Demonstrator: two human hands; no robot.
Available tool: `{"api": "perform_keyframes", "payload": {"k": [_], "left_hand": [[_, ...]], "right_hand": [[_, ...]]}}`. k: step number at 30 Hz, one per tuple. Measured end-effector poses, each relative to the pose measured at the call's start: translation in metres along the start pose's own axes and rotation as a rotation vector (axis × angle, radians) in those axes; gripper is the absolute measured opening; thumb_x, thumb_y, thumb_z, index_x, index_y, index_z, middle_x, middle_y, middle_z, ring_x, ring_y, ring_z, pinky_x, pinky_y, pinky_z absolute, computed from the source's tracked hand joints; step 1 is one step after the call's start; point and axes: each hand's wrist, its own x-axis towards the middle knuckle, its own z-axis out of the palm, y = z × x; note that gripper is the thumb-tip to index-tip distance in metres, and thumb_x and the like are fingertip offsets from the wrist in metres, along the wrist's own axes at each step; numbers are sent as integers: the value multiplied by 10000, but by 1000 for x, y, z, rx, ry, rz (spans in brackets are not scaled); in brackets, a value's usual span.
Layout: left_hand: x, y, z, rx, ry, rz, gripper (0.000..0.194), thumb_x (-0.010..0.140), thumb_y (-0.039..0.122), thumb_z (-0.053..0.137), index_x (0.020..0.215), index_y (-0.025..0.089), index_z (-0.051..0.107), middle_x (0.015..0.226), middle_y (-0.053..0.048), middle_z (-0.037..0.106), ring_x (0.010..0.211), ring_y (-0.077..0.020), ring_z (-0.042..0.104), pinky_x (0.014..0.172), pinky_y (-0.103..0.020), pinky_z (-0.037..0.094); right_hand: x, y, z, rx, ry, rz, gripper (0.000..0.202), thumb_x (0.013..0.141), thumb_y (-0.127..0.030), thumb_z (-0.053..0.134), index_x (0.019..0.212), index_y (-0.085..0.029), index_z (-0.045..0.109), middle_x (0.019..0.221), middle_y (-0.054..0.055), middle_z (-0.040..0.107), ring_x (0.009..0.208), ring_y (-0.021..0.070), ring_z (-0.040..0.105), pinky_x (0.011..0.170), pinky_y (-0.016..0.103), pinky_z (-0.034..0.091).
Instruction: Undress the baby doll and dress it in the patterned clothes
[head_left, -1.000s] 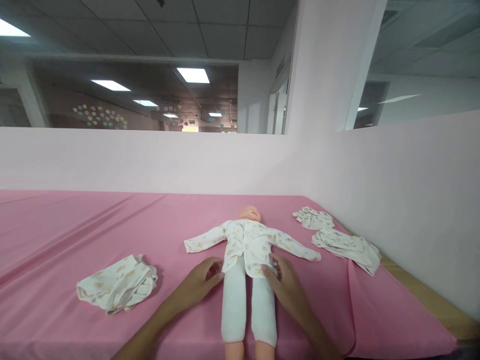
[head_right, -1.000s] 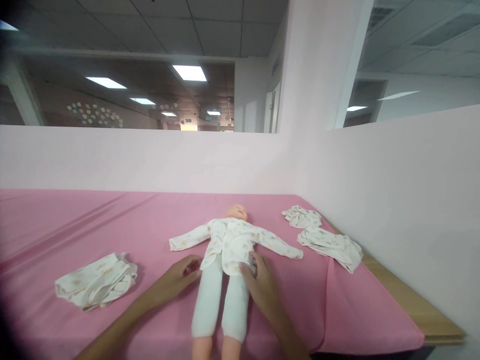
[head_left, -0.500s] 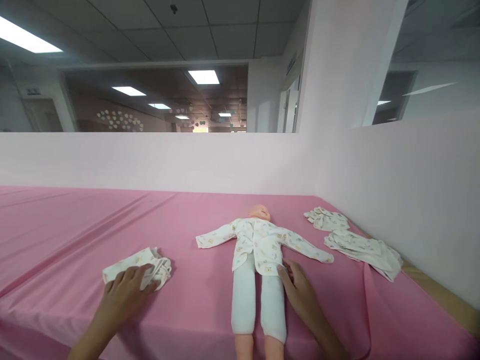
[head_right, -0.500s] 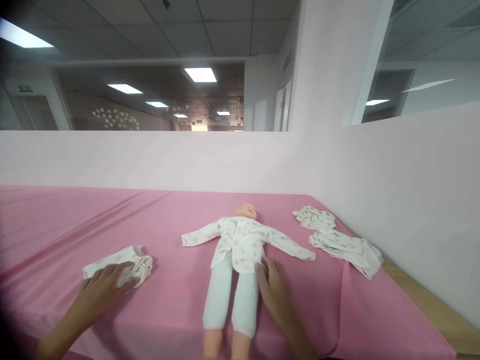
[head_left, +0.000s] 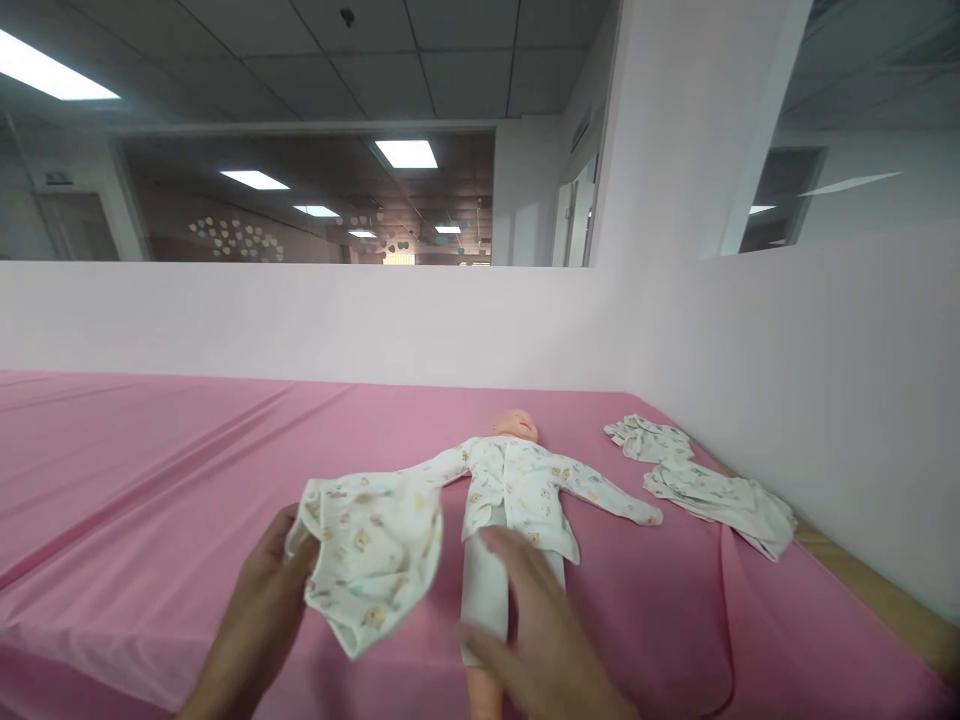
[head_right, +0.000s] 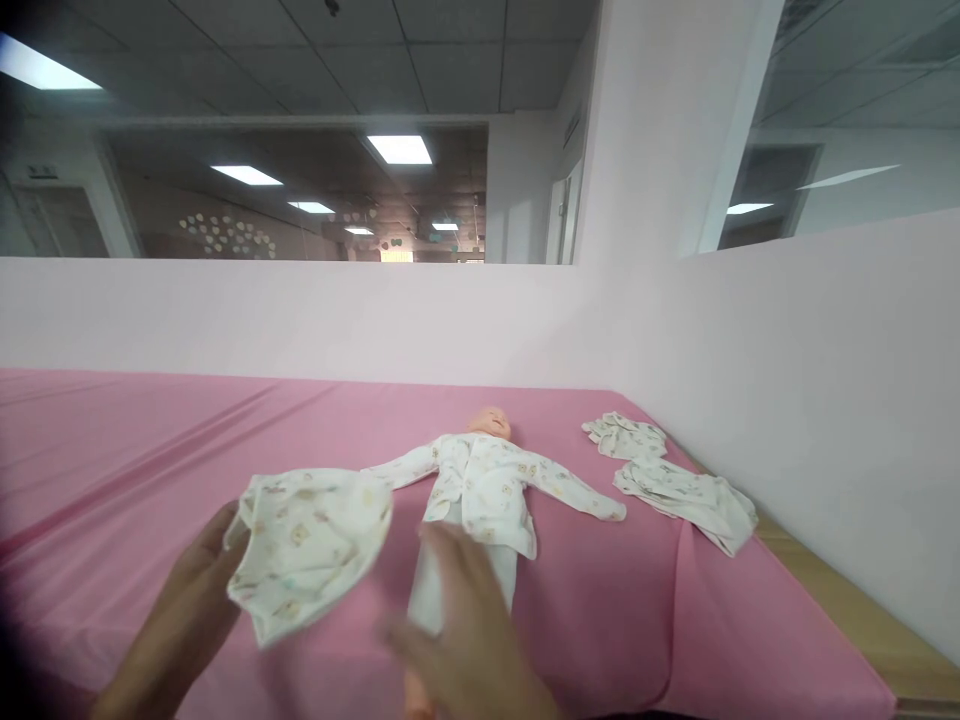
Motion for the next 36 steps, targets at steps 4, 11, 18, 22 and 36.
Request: {"api": "perform_keyframes", "payload": {"k": [4,11,18,22,36], "left_hand": [[-38,1,44,-141,-203,-123,734,652,444,800,1295,250,503,1022,-55,703,768,-223,680,600,-278,540],[-34,-6,53,99,-72,-7,646,777,519,655,1334,256,458,1318,-104,574,1066,-263,627,731,-308,555],[-54,-2,54,291,-437,190,575,855,522,599,1378,319,474,1453,-61,470,1305,-293,458,1041,-404,432],[-51,-4,75,206,-745,126,496,881,454,605,1330,273,498,1287,-70,585,1139,-232,557,989,-343,456],[-8,76,93,71,-616,231,283,850,444,642,803,166,623,719,3,579,646,-117,514,581,-207,413]], "right_hand": [[0,-26,20,20,-125,-312,578,749,-201,712,1294,-285,542,1347,77,535,1220,281,499,1003,417,424],[17,-20,-16,412,190,115,100,817,-177,501,817,-198,599,750,13,605,740,180,559,684,293,455],[25,-39,-43,565,248,225,137,855,-309,539,791,-196,584,791,12,587,739,170,520,682,282,447],[23,-36,-39,591,173,209,142,851,-315,537,826,-191,600,760,9,570,714,164,513,642,273,436],[11,-19,-58,59,287,3,472,838,-379,629,1278,-265,500,1309,78,530,1208,255,500,1009,420,434]]}}
